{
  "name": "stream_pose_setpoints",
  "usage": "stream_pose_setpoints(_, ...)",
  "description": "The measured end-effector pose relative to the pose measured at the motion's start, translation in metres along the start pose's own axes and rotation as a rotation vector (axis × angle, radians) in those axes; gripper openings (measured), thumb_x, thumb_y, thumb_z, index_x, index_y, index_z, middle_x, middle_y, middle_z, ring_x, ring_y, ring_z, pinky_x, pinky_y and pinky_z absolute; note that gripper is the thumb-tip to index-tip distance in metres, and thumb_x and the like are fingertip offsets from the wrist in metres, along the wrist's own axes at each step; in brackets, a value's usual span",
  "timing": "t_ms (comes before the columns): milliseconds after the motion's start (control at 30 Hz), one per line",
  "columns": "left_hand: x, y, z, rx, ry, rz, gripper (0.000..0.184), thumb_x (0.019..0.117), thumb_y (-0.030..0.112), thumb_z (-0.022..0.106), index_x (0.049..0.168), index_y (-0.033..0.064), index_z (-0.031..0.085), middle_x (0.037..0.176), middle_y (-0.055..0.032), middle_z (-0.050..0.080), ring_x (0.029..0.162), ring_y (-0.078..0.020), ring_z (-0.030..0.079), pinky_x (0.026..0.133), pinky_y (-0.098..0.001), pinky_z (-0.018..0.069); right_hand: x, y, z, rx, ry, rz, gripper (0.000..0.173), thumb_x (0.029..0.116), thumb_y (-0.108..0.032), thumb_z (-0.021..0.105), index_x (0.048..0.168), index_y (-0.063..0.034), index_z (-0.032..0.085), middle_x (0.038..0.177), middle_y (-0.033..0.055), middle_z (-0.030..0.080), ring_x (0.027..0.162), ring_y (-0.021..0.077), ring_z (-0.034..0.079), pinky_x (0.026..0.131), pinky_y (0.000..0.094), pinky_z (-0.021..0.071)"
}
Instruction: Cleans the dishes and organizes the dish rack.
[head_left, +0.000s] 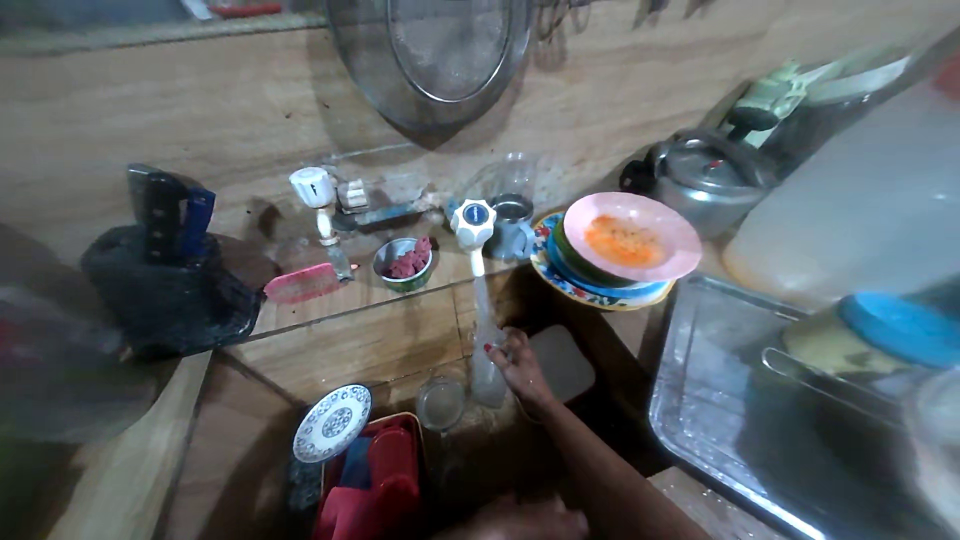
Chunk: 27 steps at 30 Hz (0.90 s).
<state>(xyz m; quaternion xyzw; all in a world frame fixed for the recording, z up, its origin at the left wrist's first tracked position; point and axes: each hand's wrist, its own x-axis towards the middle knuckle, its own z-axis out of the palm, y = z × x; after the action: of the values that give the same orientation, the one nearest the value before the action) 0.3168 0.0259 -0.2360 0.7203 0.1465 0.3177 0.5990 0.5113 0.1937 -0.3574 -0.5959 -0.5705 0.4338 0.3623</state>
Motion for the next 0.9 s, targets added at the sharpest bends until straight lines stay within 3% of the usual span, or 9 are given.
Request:
stream_pose_setpoints(67, 0.011, -0.017, -0.017, 0.003, 0.273, -0.050, 0.102, 0.0826, 0.056, 0.076, 0.152, -0.0059, 0.034, 0.158, -0.0209, 0.041, 0.147, -0.0281, 0.040, 0.122, -0.0459, 0.0358, 0.000, -0.003, 0.000, 0.092, 0.034, 0.066, 0.044, 0.1022, -0.032, 0.062, 0.129, 0.0030, 0.060, 0.146, 0.0231, 0.048, 0.126, 0.0322, 0.056, 0.103, 0.0483, 0.0498)
stream_pose_setpoints(133, 0.036, -0.042, -0.033, 0.283, 0.495, -0.404, 0.095, 0.0859, 0.030, 0.080, 0.160, 0.0060, 0.026, 0.163, -0.0140, 0.035, 0.145, -0.0197, 0.043, 0.115, -0.0377, 0.0430, 0.001, -0.013, 0.002, 0.091, 0.075, 0.134, 0.048, 0.1031, -0.037, 0.060, 0.133, 0.0004, 0.058, 0.143, 0.0238, 0.051, 0.124, 0.0345, 0.057, 0.103, 0.0527, 0.0490)
stream_pose_setpoints(233, 0.084, -0.090, -0.049, 0.604, 0.491, -0.785, 0.110, 0.0833, 0.028, 0.080, 0.166, 0.0156, 0.008, 0.170, -0.0125, 0.019, 0.151, -0.0277, 0.032, 0.121, -0.0475, 0.0322, 0.000, -0.045, 0.005, -0.105, 0.025, 0.222, 0.053, 0.1034, -0.043, 0.058, 0.135, -0.0006, 0.060, 0.145, 0.0235, 0.053, 0.128, 0.0386, 0.057, 0.106, 0.0577, 0.0466)
stream_pose_setpoints(300, 0.108, -0.109, -0.055, 0.745, 0.496, -0.912, 0.115, 0.0821, 0.023, 0.081, 0.165, 0.0133, 0.002, 0.167, -0.0182, 0.022, 0.143, -0.0344, 0.044, 0.114, -0.0505, 0.0410, 0.000, -0.058, 0.006, -0.209, -0.023, 0.263, 0.056, 0.1031, -0.050, 0.055, 0.132, -0.0023, 0.062, 0.135, 0.0224, 0.061, 0.124, 0.0384, 0.060, 0.104, 0.0585, 0.0473)
stream_pose_setpoints(433, 0.123, -0.128, -0.073, 0.491, 0.605, -0.950, 0.083, 0.0800, 0.023, 0.082, 0.150, 0.0039, 0.041, 0.131, -0.0199, 0.062, 0.119, -0.0327, 0.063, 0.102, -0.0525, 0.0497, 0.011, -0.045, -0.002, -0.102, -0.021, 0.253, 0.045, 0.1011, -0.048, 0.060, 0.113, -0.0067, 0.074, 0.106, 0.0183, 0.072, 0.102, 0.0341, 0.068, 0.091, 0.0577, 0.0518)
stream_pose_setpoints(567, 0.122, -0.138, -0.084, -0.517, 0.800, -0.722, 0.015, 0.0991, 0.012, 0.056, 0.109, 0.0032, 0.063, 0.086, -0.0086, 0.067, 0.075, -0.0159, 0.065, 0.066, -0.0323, 0.0564, 0.009, -0.027, -0.003, 0.368, -0.007, 0.231, 0.044, 0.1091, -0.033, 0.049, 0.143, -0.0044, 0.051, 0.132, 0.0220, 0.060, 0.114, 0.0309, 0.060, 0.095, 0.0511, 0.0499)
stream_pose_setpoints(633, 0.126, -0.148, -0.085, -0.918, 0.908, -0.571, 0.027, 0.1026, 0.029, 0.046, 0.107, 0.0083, 0.063, 0.084, -0.0093, 0.069, 0.071, -0.0199, 0.068, 0.062, -0.0377, 0.0590, 0.004, -0.028, 0.003, 0.341, -0.033, 0.187, 0.050, 0.1109, -0.032, 0.041, 0.157, -0.0136, 0.038, 0.154, 0.0176, 0.047, 0.135, 0.0306, 0.051, 0.109, 0.0524, 0.0436)
stream_pose_setpoints(733, 0.132, -0.153, -0.077, -0.927, 1.166, -0.597, 0.037, 0.1072, 0.043, 0.041, 0.110, 0.0118, 0.060, 0.082, -0.0066, 0.064, 0.070, -0.0180, 0.064, 0.059, -0.0365, 0.0545, -0.005, -0.031, 0.012, -0.006, -0.097, 0.105, 0.051, 0.1128, -0.030, 0.032, 0.155, -0.0030, 0.041, 0.164, 0.0200, 0.034, 0.152, 0.0332, 0.033, 0.124, 0.0512, 0.0276)
stream_pose_setpoints(900, 0.121, -0.161, -0.078, -0.893, 0.981, -0.670, 0.037, 0.1070, 0.040, 0.041, 0.109, 0.0086, 0.062, 0.084, -0.0099, 0.066, 0.071, -0.0210, 0.066, 0.061, -0.0370, 0.0569, 0.012, -0.029, 0.001, 0.024, -0.134, 0.131, 0.053, 0.1089, -0.032, 0.048, 0.154, -0.0055, 0.044, 0.161, 0.0207, 0.038, 0.148, 0.0348, 0.038, 0.121, 0.0533, 0.0313)
